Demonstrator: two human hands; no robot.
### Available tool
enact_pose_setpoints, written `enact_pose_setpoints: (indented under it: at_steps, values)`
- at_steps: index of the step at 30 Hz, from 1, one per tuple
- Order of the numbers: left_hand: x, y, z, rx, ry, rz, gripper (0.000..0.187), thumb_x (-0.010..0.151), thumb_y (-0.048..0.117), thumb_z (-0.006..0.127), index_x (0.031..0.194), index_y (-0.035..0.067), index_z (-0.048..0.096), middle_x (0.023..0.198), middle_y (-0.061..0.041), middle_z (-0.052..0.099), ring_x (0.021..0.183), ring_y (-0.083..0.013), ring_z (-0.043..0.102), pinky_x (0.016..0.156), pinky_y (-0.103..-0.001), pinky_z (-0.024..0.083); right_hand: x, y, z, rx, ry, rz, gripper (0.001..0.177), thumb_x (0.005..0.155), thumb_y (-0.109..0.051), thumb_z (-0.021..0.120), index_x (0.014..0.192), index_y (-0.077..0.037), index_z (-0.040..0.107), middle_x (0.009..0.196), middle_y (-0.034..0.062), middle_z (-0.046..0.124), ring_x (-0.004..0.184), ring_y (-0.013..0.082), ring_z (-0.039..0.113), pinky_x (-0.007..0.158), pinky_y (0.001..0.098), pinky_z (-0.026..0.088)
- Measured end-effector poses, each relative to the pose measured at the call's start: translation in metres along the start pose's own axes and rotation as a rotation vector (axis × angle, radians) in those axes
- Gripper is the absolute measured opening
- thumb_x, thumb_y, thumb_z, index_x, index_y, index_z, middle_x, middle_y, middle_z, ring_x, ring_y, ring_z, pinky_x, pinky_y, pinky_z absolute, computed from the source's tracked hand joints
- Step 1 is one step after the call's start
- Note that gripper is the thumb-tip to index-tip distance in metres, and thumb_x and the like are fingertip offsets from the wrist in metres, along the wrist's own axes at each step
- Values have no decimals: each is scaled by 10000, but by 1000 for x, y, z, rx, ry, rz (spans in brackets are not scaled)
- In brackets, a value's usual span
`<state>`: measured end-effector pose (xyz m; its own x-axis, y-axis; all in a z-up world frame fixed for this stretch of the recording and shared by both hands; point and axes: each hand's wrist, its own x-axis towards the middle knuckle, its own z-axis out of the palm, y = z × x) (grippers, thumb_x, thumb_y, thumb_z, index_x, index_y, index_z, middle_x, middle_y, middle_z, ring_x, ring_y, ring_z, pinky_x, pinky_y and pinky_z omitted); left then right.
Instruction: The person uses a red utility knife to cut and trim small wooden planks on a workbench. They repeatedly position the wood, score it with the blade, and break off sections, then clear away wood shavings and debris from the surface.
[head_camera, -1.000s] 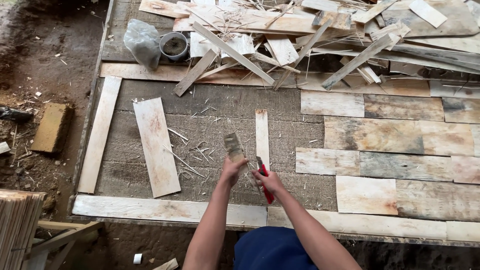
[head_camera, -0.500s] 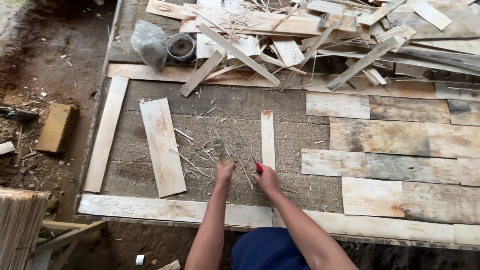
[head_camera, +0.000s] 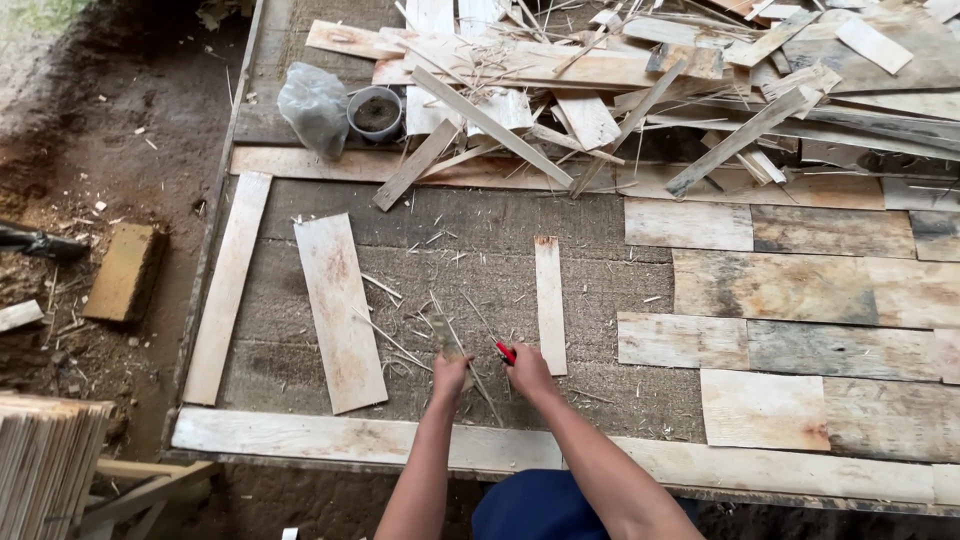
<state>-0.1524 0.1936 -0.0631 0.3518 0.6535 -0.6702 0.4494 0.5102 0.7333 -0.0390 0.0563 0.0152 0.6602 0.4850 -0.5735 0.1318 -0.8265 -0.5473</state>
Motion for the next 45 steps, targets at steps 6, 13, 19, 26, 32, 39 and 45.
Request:
enact_pose_setpoints:
  at_steps: [6, 13, 19, 26, 32, 39, 45]
  values:
    - [-52, 33, 2, -41, -45, 97, 376, 744, 91, 892, 1074, 32, 721, 909, -128, 747, 780, -195, 676, 750, -409, 570, -23, -19, -11, -102, -39, 19, 279, 860, -168, 744, 1136, -125, 729, 1079, 138, 746, 1080, 366, 728, 911, 487, 608]
    - [-54, 47, 8, -56, -66, 79, 377, 769, 99, 881, 1090, 10, 704, 919, -147, 744, 781, -212, 684, 715, -432, 583, -21, -22, -15, -131, -14, -78, 243, 822, -94, 739, 1058, -38, 730, 1032, 177, 738, 1049, 404, 730, 899, 498, 602]
    - [-66, 75, 12, -156, -128, -24, 306, 812, 72, 817, 1081, -11, 697, 856, -134, 733, 685, -235, 702, 614, -433, 594, 8, -3, 3, 462, 35, 231, 144, 734, -274, 735, 810, -152, 726, 656, 15, 713, 548, 180, 731, 679, 340, 604]
    - [-83, 104, 32, -123, -265, 69, 387, 726, 30, 895, 1048, 33, 681, 863, -92, 742, 698, -202, 712, 618, -378, 608, -5, -20, -9, 1052, 45, 288, 216, 870, -276, 687, 931, -68, 688, 771, 68, 696, 619, 150, 644, 505, 270, 491]
    - [-84, 110, 42, -32, -324, 43, 222, 765, 79, 884, 921, 43, 730, 753, -79, 742, 592, -179, 710, 517, -341, 593, -26, -37, -40, 1028, 89, 225, 311, 897, -335, 784, 979, -52, 687, 883, 81, 767, 794, 158, 711, 535, 251, 516]
    - [-129, 170, 26, -92, -479, -170, 331, 934, -9, 663, 1262, -44, 643, 1126, -183, 726, 929, -274, 708, 872, -375, 605, -39, -61, -70, 1031, 148, 283, 276, 976, -311, 708, 1021, -40, 682, 739, 43, 648, 577, 162, 593, 531, 240, 505]
    - [-88, 129, 9, 198, -162, 36, 296, 984, 95, 606, 1280, 92, 606, 1091, -82, 716, 826, -179, 680, 696, -306, 606, -15, -90, -148, 747, 50, 323, 205, 1073, -154, 604, 1097, 46, 645, 815, 102, 676, 628, 154, 614, 543, 207, 506]
